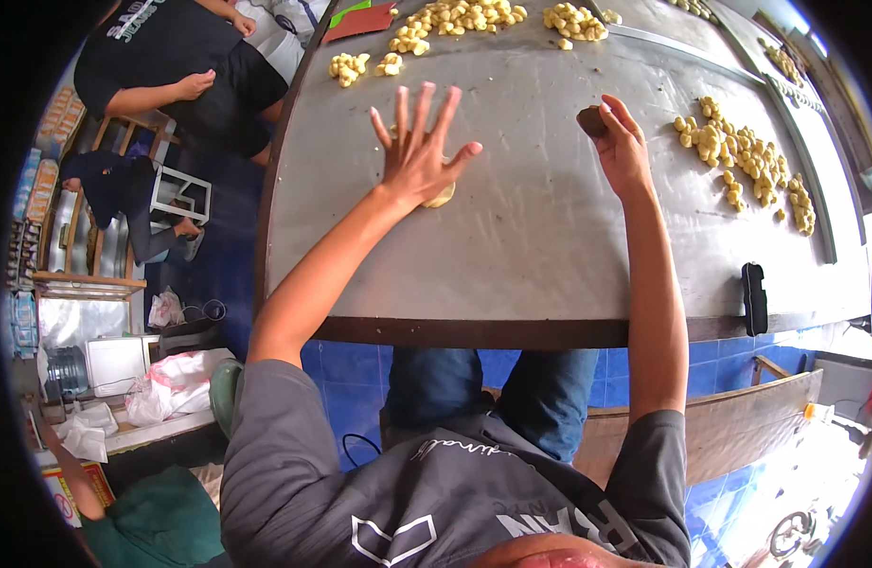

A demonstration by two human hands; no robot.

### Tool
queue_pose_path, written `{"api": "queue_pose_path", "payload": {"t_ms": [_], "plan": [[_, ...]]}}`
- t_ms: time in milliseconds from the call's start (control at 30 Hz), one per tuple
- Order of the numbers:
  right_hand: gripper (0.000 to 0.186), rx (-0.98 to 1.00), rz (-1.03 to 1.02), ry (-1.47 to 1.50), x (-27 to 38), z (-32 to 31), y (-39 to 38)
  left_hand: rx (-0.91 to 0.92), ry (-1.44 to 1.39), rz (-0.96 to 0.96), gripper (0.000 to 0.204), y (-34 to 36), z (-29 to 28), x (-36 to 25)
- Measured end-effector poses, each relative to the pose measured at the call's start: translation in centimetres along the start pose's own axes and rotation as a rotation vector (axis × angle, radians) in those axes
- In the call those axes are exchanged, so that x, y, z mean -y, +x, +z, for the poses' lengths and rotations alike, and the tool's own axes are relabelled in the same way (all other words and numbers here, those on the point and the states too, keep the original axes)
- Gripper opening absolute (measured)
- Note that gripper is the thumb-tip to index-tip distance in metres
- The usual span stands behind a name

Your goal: The person rolls out a piece of dough on a metal table, places a scoop of dark filling in the center, and folds the dough edges over the filling to form a small pastry.

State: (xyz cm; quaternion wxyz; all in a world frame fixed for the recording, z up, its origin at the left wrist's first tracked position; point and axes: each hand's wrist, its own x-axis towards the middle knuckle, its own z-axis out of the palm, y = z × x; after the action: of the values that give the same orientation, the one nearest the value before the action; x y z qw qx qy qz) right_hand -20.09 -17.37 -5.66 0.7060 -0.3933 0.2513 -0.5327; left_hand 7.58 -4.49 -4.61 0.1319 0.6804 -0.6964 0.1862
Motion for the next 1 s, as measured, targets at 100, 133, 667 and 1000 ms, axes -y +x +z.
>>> {"api": "queue_pose_path", "payload": {"t_ms": [100, 133, 667, 1000], "plan": [[0.036, 0.004, -0.019, 0.03, 0.1, -0.2, 0.0, -0.043, -0.067, -0.009, 0.082, -0.9, -0.4, 1.5], [0.035, 0.005, -0.023, 0.03, 0.3, -0.2, 0.1, -0.033, -0.03, -0.015, 0.081, -1.1, -0.5, 1.8], [0.037, 0.031, -0.04, 0.023, 0.6, 0.1, -0.3, -0.132, -0.095, 0.002, 0.077, 0.2, -2.3, -1.7], [0.037, -0.005, -0.053, 0.067, 0.6, -0.5, -0.2, -0.099, -0.083, 0.146, 0.073, 1.1, -2.7, -2.6]]}}
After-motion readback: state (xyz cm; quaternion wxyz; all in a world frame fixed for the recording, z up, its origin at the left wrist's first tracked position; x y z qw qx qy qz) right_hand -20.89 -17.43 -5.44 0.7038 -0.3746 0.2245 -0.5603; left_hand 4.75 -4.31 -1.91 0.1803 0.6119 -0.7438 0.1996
